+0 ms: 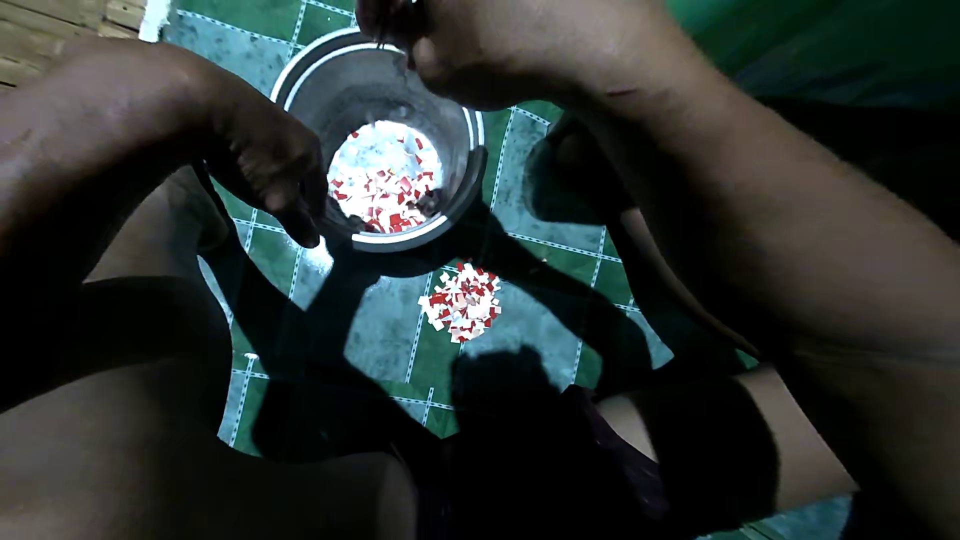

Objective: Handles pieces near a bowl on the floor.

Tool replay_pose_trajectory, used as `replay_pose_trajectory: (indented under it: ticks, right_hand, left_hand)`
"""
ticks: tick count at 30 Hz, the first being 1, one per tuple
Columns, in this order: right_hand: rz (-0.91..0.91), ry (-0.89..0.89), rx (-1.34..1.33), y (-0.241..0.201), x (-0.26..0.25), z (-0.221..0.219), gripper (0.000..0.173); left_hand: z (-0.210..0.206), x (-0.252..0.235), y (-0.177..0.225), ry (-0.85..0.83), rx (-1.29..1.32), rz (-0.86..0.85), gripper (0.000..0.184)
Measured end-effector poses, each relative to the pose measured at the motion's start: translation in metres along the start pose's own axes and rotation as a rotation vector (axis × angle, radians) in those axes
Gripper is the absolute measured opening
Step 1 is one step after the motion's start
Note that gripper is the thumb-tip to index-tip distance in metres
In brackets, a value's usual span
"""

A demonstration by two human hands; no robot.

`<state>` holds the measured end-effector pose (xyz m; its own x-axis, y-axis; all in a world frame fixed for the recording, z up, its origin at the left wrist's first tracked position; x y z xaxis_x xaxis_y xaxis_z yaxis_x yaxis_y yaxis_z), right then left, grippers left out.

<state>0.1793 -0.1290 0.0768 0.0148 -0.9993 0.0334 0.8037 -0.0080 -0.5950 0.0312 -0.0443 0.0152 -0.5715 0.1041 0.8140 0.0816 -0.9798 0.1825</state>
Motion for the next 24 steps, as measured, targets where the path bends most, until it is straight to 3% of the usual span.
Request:
replay_pose_trajectory:
  ticks: [6, 8, 10, 11, 12, 13, 15, 17, 20, 24]
  right_hand:
    - [-0.022, -0.125, 0.087, 0.000, 0.009, -0.006, 0.018]
    - [-0.038, -0.152, 0.098, -0.001, 0.013, -0.009, 0.025]
    - [-0.026, -0.161, 0.091, 0.003, 0.015, -0.012, 0.035]
    - [-0.015, -0.149, 0.080, 0.005, 0.018, -0.012, 0.036]
    - [-0.006, -0.122, 0.072, 0.007, 0.023, -0.012, 0.035]
    - [0.004, -0.084, 0.063, 0.010, 0.029, -0.011, 0.033]
    - [0.056, 0.002, 0.055, 0.016, 0.043, -0.010, 0.030]
    - [0.144, 0.122, 0.031, 0.027, 0.064, -0.012, 0.030]
    - [0.211, 0.297, -0.112, 0.046, 0.105, -0.024, 0.025]
    - [0.116, 0.258, -0.285, 0.070, 0.161, -0.072, 0.023]
  left_hand:
    - [0.001, 0.002, 0.002, -0.124, 0.011, 0.234, 0.016]
    - [-0.002, -0.005, -0.010, -0.051, -0.057, 0.008, 0.027]
    - [-0.017, -0.026, -0.046, 0.284, -0.098, -0.427, 0.041]
    - [-0.020, -0.031, -0.054, 0.364, -0.112, -0.483, 0.040]
    - [-0.013, -0.026, -0.049, 0.308, -0.150, -0.394, 0.038]
    - [0.000, -0.014, -0.033, 0.170, -0.146, -0.188, 0.033]
    - [0.008, -0.004, -0.018, 0.136, -0.137, 0.071, 0.023]
    - [0.008, -0.001, -0.017, 0.222, -0.108, 0.097, 0.021]
    - [0.008, 0.000, -0.018, 0.308, -0.101, 0.047, 0.031]
    - [0.013, -0.001, -0.014, 0.367, -0.109, 0.016, 0.038]
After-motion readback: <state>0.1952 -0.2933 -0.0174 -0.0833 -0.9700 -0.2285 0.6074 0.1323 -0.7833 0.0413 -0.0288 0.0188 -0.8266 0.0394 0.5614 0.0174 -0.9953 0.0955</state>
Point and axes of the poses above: each hand's wrist, its own x-axis away from the middle knuckle, its own z-axis out of the back of the hand, y = z × x, the point moved 4 cm from there along -x, towards the middle knuckle, and after that the axes turned 14 degrees about -x, right-handed, at the moved point
